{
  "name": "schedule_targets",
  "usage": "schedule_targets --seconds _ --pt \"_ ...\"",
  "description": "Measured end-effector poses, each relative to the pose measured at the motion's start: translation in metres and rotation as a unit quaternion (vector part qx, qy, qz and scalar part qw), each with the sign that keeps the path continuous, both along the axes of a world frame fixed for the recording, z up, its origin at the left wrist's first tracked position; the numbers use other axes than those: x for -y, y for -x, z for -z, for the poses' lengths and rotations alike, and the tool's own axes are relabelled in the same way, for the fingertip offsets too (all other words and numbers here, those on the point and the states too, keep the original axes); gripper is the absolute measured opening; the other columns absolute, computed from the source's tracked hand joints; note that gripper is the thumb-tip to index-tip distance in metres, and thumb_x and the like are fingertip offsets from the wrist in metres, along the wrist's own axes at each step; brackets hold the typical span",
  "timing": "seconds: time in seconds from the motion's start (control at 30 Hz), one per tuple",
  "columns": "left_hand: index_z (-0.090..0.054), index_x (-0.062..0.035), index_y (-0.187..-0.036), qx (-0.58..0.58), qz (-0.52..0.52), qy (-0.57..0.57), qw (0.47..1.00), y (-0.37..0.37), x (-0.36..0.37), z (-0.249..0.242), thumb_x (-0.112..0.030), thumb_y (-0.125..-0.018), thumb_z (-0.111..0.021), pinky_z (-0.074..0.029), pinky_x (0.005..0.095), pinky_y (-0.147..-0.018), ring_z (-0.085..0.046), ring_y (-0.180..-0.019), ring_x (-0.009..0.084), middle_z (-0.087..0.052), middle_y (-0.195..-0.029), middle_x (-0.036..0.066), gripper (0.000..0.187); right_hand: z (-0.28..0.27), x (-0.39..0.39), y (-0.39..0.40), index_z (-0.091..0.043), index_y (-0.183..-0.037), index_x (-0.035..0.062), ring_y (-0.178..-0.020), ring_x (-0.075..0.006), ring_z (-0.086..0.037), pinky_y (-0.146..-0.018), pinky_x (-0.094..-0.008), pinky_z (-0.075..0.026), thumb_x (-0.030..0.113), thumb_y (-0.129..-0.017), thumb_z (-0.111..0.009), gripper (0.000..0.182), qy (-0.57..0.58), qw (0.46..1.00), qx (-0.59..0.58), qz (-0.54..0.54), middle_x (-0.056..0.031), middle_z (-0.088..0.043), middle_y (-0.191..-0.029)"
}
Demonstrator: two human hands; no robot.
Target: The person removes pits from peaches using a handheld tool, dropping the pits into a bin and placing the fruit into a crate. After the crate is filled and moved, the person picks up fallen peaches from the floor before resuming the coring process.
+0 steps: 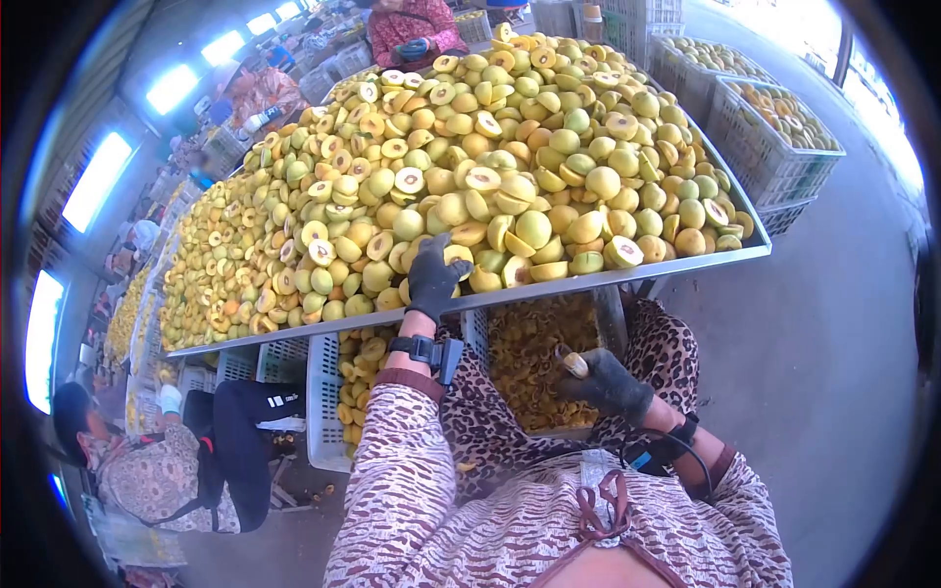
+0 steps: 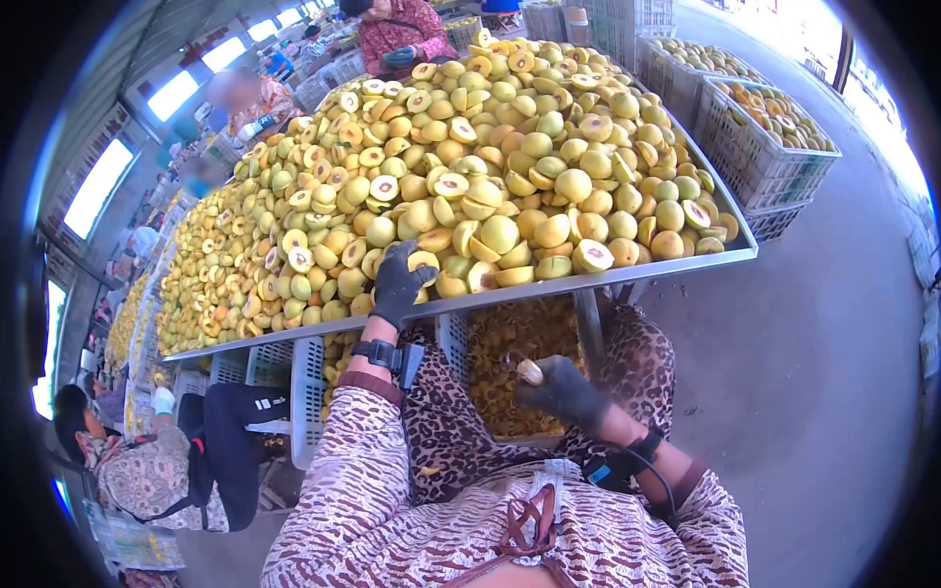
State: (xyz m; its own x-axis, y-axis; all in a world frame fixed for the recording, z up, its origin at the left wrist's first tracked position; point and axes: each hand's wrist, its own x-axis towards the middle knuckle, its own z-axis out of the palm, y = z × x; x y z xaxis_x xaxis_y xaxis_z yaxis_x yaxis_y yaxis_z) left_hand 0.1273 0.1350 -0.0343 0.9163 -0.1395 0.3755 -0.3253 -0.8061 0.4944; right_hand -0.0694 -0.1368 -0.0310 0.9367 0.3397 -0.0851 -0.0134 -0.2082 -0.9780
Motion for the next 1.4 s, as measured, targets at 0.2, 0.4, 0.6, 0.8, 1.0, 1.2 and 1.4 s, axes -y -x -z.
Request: schedule_targets --seconds 0.2,0.4,0.6,0.8,1.0,1.2,1.4 --pt "-0.065 0.0036 -0.106 -0.008 0.086 0.039 0.995 0.006 -0.020 -0.005 -0.019 -0.075 -0.079 -0.055 0.0354 -0.075 -0.067 -0.080 0.0254 -0.069 -0.093 0.016 0.040 -0.026 -0.018 -0.009 -0.058 -0.072 0.0027 -0.059 -0.0026 -0.045 -0.052 -0.0251 -0.038 0.011 -0.086 -0.064 0.018 -0.086 0.994 -0.040 0.059 0.0058 -0.049 -0.060" --pt "-0.059 -0.0033 -0.120 -0.239 0.126 0.674 0.688 0.087 0.020 -0.057 -0.027 -0.098 -0.058 -0.054 0.0267 -0.054 -0.065 -0.065 0.0167 -0.069 -0.093 0.011 0.032 -0.025 -0.024 -0.007 -0.058 -0.080 0.0012 -0.060 -0.0069 -0.047 -0.053 -0.0294 -0.041 0.015 -0.087 -0.064 0.017 -0.027 0.995 0.049 0.087 0.0010 -0.051 -0.064" --pt "-0.053 -0.0028 -0.131 -0.284 0.256 0.753 0.536 0.120 0.055 -0.041 -0.029 -0.102 -0.049 -0.057 0.0316 -0.071 -0.066 -0.089 0.0244 -0.065 -0.107 0.018 0.039 -0.047 -0.016 -0.006 -0.056 -0.094 -0.0003 -0.061 -0.0109 -0.046 -0.057 -0.0333 -0.044 0.016 -0.088 -0.066 0.020 -0.018 0.971 0.176 0.160 -0.0053 -0.053 -0.066" --pt "-0.055 0.0003 -0.124 -0.341 0.251 0.770 0.477 0.138 0.094 -0.065 -0.036 -0.101 -0.051 -0.058 0.0418 -0.086 -0.066 -0.100 0.0314 -0.063 -0.114 0.020 0.043 -0.061 -0.013 0.009 -0.055 -0.099 0.0001 -0.067 -0.0342 -0.064 -0.060 -0.0407 -0.047 0.021 -0.091 -0.066 0.024 -0.017 0.961 0.251 0.114 -0.0195 -0.062 -0.074" --pt "-0.056 -0.0029 -0.124 -0.297 0.169 0.786 0.515 0.148 0.110 -0.047 -0.033 -0.101 -0.052 -0.055 0.0390 -0.092 -0.063 -0.108 0.0260 -0.063 -0.118 0.014 0.038 -0.051 -0.007 0.004 -0.053 -0.099 -0.0009 -0.082 -0.0483 -0.061 -0.063 -0.0499 -0.047 0.020 -0.092 -0.062 0.024 0.069 0.950 0.243 0.182 -0.0299 -0.061 -0.080" --pt "-0.049 -0.0006 -0.136 0.044 0.173 0.296 0.938 0.157 0.108 -0.017 -0.030 -0.105 -0.043 -0.048 0.0362 -0.101 -0.055 -0.121 0.0232 -0.056 -0.133 0.015 0.043 -0.041 -0.003 -0.004 -0.056 -0.095 -0.0021 -0.084 -0.0469 -0.063 -0.065 -0.0492 -0.048 0.019 -0.094 -0.060 0.022 0.064 0.950 0.190 0.240 -0.0287 -0.063 -0.081" --pt "-0.048 0.0006 -0.136 -0.199 0.189 0.665 0.695 0.165 0.118 -0.024 -0.018 -0.104 -0.045 -0.048 0.0320 -0.101 -0.054 -0.121 0.0186 -0.055 -0.133 0.010 0.037 -0.026 -0.012 0.002 -0.056 -0.092 -0.0039 -0.070 -0.0395 -0.064 -0.062 -0.0430 -0.047 0.020 -0.095 -0.061 0.025 -0.019 0.977 0.128 0.171 -0.0254 -0.063 -0.078"
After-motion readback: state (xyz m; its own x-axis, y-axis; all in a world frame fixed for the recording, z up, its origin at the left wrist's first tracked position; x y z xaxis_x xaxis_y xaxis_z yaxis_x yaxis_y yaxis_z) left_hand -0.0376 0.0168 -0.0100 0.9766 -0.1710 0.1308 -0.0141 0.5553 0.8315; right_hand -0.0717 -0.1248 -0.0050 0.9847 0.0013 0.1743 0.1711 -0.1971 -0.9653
